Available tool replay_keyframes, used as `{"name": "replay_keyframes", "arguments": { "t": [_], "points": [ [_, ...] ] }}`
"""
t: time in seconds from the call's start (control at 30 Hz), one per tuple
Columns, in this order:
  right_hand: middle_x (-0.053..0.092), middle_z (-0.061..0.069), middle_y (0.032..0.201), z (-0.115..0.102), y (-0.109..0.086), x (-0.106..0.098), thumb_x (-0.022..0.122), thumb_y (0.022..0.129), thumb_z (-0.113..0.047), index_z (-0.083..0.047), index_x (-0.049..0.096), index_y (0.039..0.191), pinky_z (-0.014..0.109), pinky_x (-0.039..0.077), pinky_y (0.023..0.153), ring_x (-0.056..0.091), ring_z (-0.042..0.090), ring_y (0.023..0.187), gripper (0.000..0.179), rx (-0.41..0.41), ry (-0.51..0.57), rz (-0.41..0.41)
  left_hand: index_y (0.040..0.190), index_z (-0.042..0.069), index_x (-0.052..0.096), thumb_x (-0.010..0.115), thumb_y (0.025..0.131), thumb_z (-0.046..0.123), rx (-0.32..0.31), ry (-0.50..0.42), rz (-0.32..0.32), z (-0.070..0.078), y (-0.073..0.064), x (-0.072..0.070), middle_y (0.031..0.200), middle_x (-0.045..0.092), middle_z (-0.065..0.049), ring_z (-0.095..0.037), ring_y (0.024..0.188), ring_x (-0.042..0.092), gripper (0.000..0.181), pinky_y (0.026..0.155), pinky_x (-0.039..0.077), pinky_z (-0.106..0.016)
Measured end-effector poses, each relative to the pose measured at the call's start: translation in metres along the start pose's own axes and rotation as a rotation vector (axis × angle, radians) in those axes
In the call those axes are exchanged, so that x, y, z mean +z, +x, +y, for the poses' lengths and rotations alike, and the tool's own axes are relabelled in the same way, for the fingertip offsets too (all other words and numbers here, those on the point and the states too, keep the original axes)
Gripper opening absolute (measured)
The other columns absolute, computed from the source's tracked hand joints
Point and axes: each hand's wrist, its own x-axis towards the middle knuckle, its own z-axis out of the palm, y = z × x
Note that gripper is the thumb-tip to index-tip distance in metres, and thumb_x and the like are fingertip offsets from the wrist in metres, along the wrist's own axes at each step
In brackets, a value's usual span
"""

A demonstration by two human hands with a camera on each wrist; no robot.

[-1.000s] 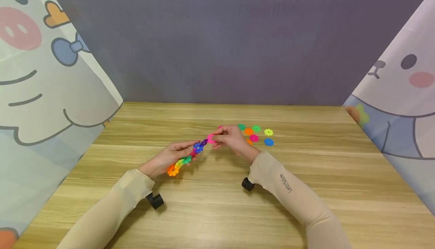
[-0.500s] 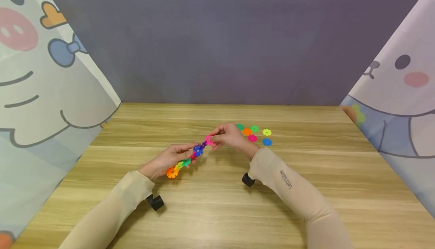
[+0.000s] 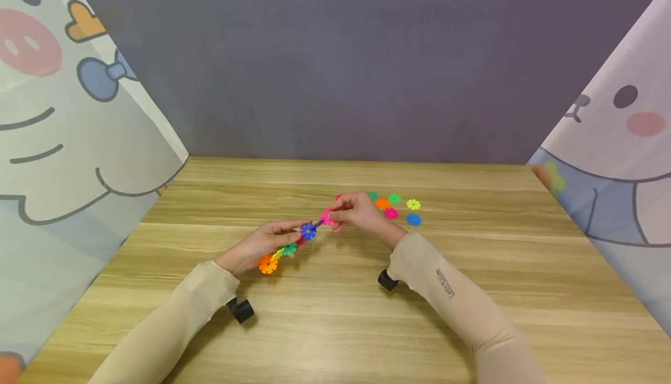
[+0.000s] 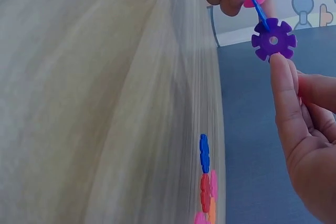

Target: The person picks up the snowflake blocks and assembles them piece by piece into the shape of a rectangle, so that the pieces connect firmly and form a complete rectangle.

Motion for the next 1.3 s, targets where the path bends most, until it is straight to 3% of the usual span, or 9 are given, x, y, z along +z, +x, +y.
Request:
{"name": "replay_keyframes", "arguments": {
  "t": [0.47,0.6,0.83,1.1,1.3],
  "points": [
    [0.07,0.011,0.079,0.003,0.003,0.009,0.062,0.09,0.013,0.02,0.064,0.101,0.04,0.061,0.065,0.067,0.016,0.061,0.013,0.018,-0.053,-0.03,0.145,-0.007,0.045,0.051,0.104,0.006,0.005,-0.007,-0.048,-0.003,-0.006,0.0,0.113,0.066,-0.027,-0.015,0.083,0.063,0.043,0.068,0.056,-0.023],
    [0.07,0.009,0.078,0.003,0.002,0.01,0.062,0.091,0.012,0.018,0.064,0.1,0.041,0.061,0.066,0.067,0.016,0.061,0.011,0.049,-0.078,-0.028,0.145,-0.009,0.043,0.049,0.105,0.007,-0.005,0.012,-0.075,-0.002,-0.006,-0.001,0.119,0.064,-0.028,-0.015,0.087,0.065,0.044,0.072,0.056,-0.025],
    [0.07,0.01,0.08,-0.001,0.0,0.013,0.063,0.092,0.009,0.016,0.064,0.101,0.041,0.061,0.067,0.068,0.016,0.062,0.012,0.046,-0.074,-0.023,0.145,-0.002,0.047,0.049,0.107,0.021,-0.05,0.046,-0.063,-0.001,0.001,0.001,0.129,0.063,-0.02,-0.018,0.097,0.063,0.045,0.076,0.054,-0.028],
    [0.069,0.009,0.078,-0.004,0.001,0.018,0.063,0.091,0.011,0.018,0.064,0.102,0.04,0.061,0.065,0.067,0.014,0.06,0.013,0.002,-0.054,-0.041,0.134,-0.007,0.056,0.048,0.107,0.021,-0.112,0.025,-0.043,0.003,0.007,0.006,0.118,0.069,-0.018,-0.008,0.065,0.052,0.039,0.056,0.045,-0.018],
    [0.069,0.009,0.077,-0.008,0.0,0.018,0.062,0.092,0.01,0.019,0.063,0.104,0.037,0.061,0.064,0.067,0.014,0.06,0.015,0.008,-0.031,-0.039,0.135,-0.008,0.055,0.047,0.107,0.017,-0.116,0.012,-0.014,0.005,0.011,0.009,0.106,0.072,-0.012,-0.006,0.06,0.05,0.039,0.052,0.043,-0.017]
  ]
}}
